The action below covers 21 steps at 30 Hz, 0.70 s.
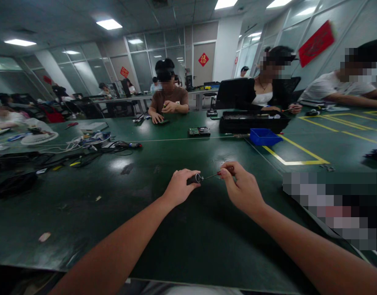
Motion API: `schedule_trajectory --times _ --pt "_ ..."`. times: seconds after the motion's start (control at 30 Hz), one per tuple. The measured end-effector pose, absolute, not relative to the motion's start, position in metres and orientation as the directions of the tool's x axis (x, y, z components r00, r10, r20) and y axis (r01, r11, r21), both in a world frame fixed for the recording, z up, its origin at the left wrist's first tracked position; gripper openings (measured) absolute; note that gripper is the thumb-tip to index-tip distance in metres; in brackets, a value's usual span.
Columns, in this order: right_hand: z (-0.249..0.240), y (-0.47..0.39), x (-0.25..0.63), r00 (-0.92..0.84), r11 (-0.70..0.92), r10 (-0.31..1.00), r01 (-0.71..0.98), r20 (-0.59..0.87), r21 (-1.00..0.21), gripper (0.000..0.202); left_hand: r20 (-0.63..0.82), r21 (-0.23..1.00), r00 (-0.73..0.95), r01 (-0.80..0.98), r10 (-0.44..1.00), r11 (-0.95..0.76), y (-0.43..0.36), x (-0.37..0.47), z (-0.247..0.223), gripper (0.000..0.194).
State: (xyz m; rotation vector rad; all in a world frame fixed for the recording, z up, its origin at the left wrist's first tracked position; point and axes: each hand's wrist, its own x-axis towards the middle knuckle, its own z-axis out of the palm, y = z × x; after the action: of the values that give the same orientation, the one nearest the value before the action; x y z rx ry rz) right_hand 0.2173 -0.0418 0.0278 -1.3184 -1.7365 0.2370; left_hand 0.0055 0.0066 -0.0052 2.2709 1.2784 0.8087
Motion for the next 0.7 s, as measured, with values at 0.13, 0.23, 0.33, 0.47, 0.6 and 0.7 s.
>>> schedule_trajectory --times 0.13,0.23,0.33,0.47,0.6,0.7 --pt "0.0268 -0.0411 0.2174 -0.007 0.393 0.851 0.671 0.525 -0.629 0.018 0.276 0.614 0.400 0.627 0.874 -0.480 0.0060 0.0056 -0.0046 0.040" --pt "0.0258 -0.0403 0.2179 -0.008 0.381 0.860 0.674 0.510 -0.632 0.019 0.263 0.652 0.397 0.599 0.879 -0.465 0.0047 0.0061 -0.0031 0.039" --pt "0.0256 -0.0400 0.2180 0.006 0.368 0.864 0.673 0.503 -0.642 0.019 0.273 0.681 0.385 0.570 0.882 -0.460 0.0036 0.0067 -0.0020 0.038" --pt "0.0273 -0.0405 0.2172 0.005 0.374 0.860 0.675 0.510 -0.636 0.019 0.292 0.707 0.330 0.557 0.898 -0.435 0.0036 0.0073 -0.0023 0.036" --pt "0.0273 -0.0412 0.2173 0.016 0.379 0.850 0.676 0.527 -0.632 0.019 0.305 0.734 0.287 0.536 0.908 -0.416 0.0021 0.0078 -0.0006 0.034" --pt "0.0261 -0.0413 0.2181 0.017 0.384 0.844 0.678 0.536 -0.627 0.019 0.317 0.720 0.303 0.540 0.899 -0.436 -0.0017 0.0089 0.0022 0.038"
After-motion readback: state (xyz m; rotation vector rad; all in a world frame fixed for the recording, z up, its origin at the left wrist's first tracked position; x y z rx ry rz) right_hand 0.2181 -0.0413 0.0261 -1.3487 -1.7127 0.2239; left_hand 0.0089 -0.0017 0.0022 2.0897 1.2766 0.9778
